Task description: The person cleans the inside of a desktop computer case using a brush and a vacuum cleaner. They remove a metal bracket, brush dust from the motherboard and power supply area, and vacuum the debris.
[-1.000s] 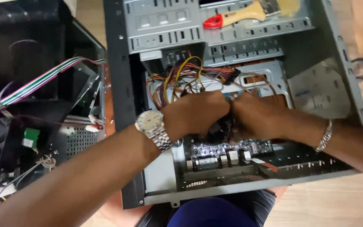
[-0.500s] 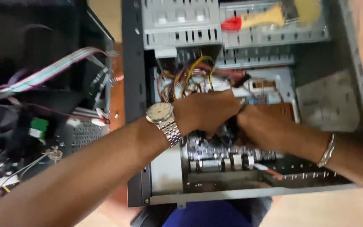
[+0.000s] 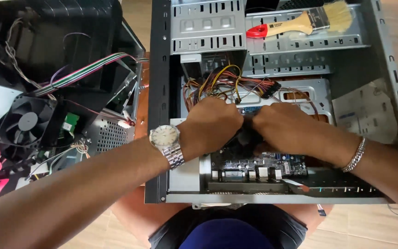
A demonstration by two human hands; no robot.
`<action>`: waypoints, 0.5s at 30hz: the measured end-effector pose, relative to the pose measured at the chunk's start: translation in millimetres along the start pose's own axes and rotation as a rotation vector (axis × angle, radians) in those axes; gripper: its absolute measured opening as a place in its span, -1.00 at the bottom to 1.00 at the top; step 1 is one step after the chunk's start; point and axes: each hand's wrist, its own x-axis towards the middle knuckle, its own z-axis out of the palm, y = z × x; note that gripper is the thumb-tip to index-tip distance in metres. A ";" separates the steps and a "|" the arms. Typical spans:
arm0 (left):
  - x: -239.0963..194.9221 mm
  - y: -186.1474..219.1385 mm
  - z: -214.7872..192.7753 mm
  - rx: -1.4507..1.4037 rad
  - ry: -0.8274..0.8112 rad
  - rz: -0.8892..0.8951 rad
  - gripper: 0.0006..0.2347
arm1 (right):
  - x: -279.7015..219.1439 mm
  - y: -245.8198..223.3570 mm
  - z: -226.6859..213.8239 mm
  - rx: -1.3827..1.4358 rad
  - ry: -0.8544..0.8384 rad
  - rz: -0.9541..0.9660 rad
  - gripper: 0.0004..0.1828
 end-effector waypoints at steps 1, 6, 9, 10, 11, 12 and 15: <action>0.0 4.9 2.4 0.004 -0.007 0.003 -0.70 | -0.7 -4.3 -7.1 0.005 0.006 -0.003 -0.46; -2.1 60.9 -12.9 0.149 0.064 -0.299 -0.71 | -10.0 -5.8 -28.6 0.123 -0.011 -0.035 -0.59; -8.3 47.9 1.7 0.229 0.009 -0.122 -0.75 | -8.7 14.2 -16.6 0.207 0.070 -0.082 -0.54; -8.3 44.9 0.8 0.232 0.003 -0.115 -0.75 | -8.2 13.5 -16.0 0.214 0.076 -0.082 -0.54; -8.1 41.8 0.1 0.180 -0.058 -0.081 -0.78 | -7.5 13.0 -15.3 0.199 0.092 -0.090 -0.56; -7.7 39.1 -0.5 0.126 -0.120 -0.047 -0.81 | -7.2 12.7 -14.5 0.185 0.106 -0.097 -0.58; -7.6 37.9 11.5 0.189 -0.099 -0.034 -0.80 | 2.5 22.0 1.0 0.204 0.098 -0.085 -0.56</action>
